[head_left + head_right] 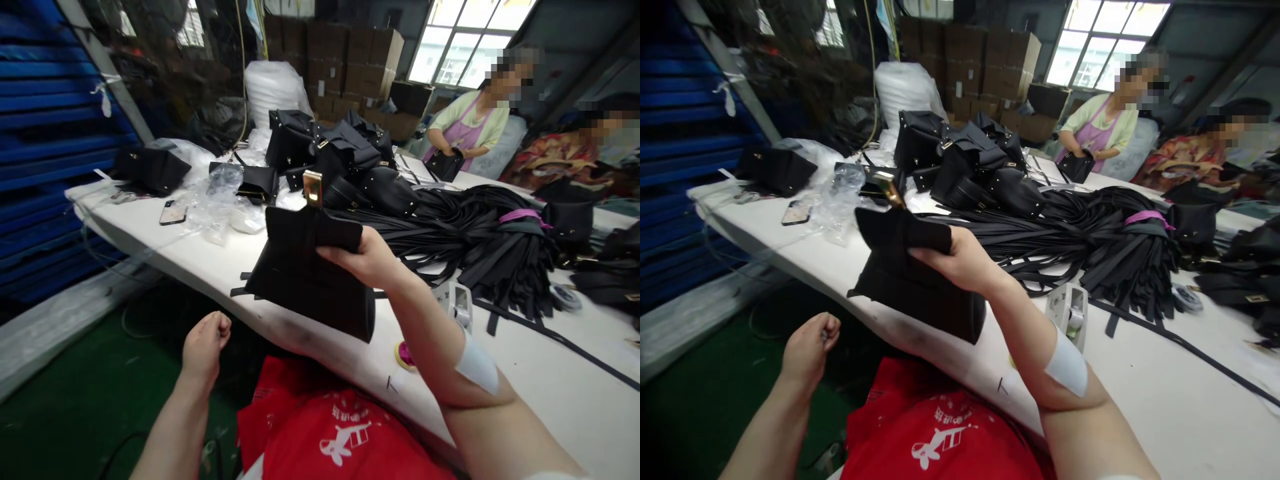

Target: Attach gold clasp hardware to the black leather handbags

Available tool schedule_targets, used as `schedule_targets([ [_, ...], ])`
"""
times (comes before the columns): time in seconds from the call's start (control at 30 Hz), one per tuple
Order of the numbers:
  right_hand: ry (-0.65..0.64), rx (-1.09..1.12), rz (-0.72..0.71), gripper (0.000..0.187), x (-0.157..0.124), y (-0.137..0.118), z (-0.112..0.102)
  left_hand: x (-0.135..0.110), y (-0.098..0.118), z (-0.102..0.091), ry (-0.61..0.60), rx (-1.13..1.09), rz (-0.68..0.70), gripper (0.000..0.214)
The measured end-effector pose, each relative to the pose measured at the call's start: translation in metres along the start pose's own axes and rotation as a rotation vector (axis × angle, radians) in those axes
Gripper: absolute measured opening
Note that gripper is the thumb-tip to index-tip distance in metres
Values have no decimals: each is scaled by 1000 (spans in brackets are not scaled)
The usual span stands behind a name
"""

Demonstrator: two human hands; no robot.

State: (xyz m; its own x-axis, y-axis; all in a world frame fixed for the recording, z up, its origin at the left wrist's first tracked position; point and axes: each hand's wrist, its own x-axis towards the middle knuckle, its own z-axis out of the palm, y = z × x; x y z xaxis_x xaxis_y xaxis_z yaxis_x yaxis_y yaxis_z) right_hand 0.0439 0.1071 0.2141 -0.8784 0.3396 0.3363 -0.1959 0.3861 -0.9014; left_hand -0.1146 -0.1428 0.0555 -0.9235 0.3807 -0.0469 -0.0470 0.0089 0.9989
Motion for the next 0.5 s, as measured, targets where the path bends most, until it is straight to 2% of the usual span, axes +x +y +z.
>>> schedule_targets([
  [0.07,-143,-338,-105,18,-17,-24,-4,-2,8,3,-35,8,34,30],
  [0.1,-209,-460,-147,17,-26,-27,-4,-3,10,6,-63,11,49,30],
  [0.17,-326,-607,-189,20,-44,-16,-1,-6,12,14,-125,21,73,32],
  [0.23,-391,-649,-166,24,-59,8,3,-8,10,26,-186,46,97,34],
  [0.37,-351,-674,-34,24,-76,44,1,-7,14,51,-245,225,217,41],
  [0.5,-275,-624,21,27,-82,42,-10,3,36,70,-184,500,358,44],
])
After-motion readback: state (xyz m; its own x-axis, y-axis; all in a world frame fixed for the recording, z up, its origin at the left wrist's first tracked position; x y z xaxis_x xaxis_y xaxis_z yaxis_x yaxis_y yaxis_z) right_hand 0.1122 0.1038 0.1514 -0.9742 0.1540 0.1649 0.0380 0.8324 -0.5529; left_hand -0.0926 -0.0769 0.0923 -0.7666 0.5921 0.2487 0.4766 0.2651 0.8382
